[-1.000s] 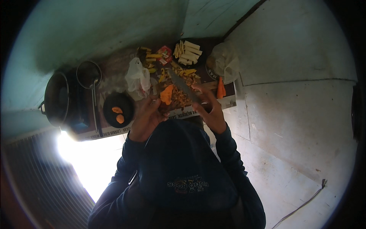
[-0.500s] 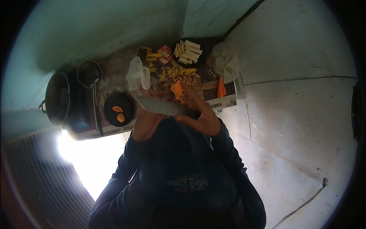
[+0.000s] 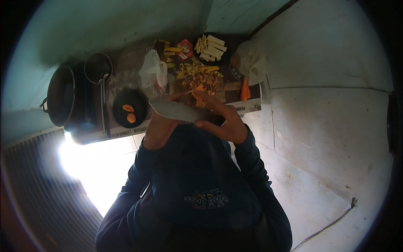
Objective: The person peels a sweet potato with a knife over a cluttered countertop. The person holds the sweet potato in one hand and uses the knife in the other to remove the skin in continuous strips, leaving the peeled skin on the surface.
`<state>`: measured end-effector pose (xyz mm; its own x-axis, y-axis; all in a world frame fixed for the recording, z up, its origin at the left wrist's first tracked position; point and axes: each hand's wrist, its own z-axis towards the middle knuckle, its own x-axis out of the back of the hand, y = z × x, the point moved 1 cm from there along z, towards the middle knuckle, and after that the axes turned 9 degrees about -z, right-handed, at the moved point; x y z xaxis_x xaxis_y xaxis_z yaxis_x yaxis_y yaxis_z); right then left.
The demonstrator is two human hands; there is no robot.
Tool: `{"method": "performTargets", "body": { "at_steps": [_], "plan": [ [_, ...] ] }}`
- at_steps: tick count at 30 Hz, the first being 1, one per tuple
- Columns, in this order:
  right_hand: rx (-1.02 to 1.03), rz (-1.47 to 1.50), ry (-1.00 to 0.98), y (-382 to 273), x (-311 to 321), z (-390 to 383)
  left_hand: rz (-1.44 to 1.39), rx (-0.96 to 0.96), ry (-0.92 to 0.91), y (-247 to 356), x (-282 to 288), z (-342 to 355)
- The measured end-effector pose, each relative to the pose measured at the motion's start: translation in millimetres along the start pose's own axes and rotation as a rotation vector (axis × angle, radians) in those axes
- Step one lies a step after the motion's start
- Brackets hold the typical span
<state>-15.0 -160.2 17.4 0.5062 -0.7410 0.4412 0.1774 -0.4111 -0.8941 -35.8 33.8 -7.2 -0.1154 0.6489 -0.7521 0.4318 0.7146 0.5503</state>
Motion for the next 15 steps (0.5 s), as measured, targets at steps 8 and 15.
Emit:
{"method": "performTargets", "body": {
  "at_steps": [8,15],
  "plan": [
    [0.018,0.01,-0.072,1,-5,2,0.265,0.022,0.063,-1,6,-8],
    [-0.039,0.051,-0.125,-1,-3,6,0.039,0.036,-0.033,-4,19,-10]
  ]
}}
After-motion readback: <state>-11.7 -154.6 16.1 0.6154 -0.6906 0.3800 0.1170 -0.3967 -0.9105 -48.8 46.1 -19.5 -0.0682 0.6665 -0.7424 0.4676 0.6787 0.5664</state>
